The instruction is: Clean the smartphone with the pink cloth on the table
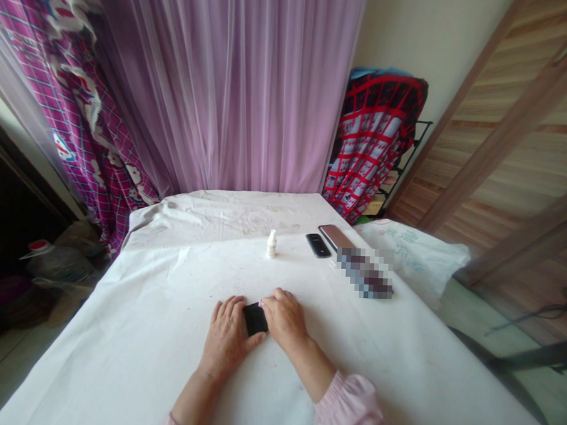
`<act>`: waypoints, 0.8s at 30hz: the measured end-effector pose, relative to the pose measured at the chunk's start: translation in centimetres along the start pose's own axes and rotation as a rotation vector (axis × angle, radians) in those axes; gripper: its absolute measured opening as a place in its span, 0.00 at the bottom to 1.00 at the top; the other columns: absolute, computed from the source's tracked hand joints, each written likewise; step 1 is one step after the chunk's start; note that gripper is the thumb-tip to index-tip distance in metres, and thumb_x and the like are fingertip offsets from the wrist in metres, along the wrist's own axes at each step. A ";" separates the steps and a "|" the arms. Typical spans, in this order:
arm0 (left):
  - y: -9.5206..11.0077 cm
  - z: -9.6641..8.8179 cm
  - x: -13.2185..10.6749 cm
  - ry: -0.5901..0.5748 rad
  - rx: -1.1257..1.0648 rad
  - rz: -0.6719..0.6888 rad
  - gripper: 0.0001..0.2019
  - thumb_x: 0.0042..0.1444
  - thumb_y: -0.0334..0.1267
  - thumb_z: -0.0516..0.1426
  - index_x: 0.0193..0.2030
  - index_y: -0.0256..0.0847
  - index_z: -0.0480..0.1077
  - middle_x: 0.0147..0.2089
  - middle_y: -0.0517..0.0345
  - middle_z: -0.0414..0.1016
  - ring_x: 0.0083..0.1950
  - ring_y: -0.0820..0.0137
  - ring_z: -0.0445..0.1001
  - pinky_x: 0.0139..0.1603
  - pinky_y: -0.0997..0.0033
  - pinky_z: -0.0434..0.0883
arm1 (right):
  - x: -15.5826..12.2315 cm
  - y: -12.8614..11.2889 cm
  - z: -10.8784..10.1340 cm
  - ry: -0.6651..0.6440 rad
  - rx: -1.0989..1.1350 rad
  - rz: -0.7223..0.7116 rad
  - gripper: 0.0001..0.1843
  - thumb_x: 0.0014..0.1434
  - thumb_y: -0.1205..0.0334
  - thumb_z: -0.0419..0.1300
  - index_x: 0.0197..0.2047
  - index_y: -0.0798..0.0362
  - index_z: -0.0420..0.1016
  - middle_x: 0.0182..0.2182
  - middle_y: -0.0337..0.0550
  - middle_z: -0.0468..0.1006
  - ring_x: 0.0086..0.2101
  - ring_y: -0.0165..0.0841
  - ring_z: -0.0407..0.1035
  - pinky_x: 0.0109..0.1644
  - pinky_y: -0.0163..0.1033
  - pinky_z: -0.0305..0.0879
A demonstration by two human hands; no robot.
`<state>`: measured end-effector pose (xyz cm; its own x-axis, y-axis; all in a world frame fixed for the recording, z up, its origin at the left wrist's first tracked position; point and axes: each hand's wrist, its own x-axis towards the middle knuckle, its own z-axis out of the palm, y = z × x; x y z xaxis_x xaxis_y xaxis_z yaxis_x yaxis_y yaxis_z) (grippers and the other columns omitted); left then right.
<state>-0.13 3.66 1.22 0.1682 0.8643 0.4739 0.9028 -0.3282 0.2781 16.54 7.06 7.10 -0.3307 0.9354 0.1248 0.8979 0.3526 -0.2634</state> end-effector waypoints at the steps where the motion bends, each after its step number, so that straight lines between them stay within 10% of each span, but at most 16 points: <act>1: 0.0 -0.1 0.0 -0.002 -0.001 -0.001 0.31 0.47 0.59 0.63 0.51 0.40 0.65 0.54 0.42 0.74 0.57 0.49 0.71 0.61 0.42 0.61 | 0.0 0.0 0.0 -0.003 0.007 -0.010 0.14 0.67 0.61 0.52 0.41 0.44 0.81 0.40 0.42 0.77 0.42 0.33 0.69 0.45 0.35 0.60; 24: 0.5 -0.4 0.1 -0.001 0.008 -0.013 0.30 0.50 0.59 0.61 0.52 0.40 0.66 0.54 0.42 0.74 0.56 0.49 0.72 0.61 0.41 0.62 | -0.1 3.3 -1.3 0.014 -0.009 0.237 0.14 0.67 0.59 0.53 0.43 0.45 0.81 0.41 0.42 0.78 0.42 0.32 0.72 0.43 0.34 0.61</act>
<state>0.17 3.45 1.79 0.1565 0.8689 0.4695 0.9079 -0.3137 0.2779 19.90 8.06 7.51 -0.1064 0.9916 0.0738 0.9526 0.1230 -0.2784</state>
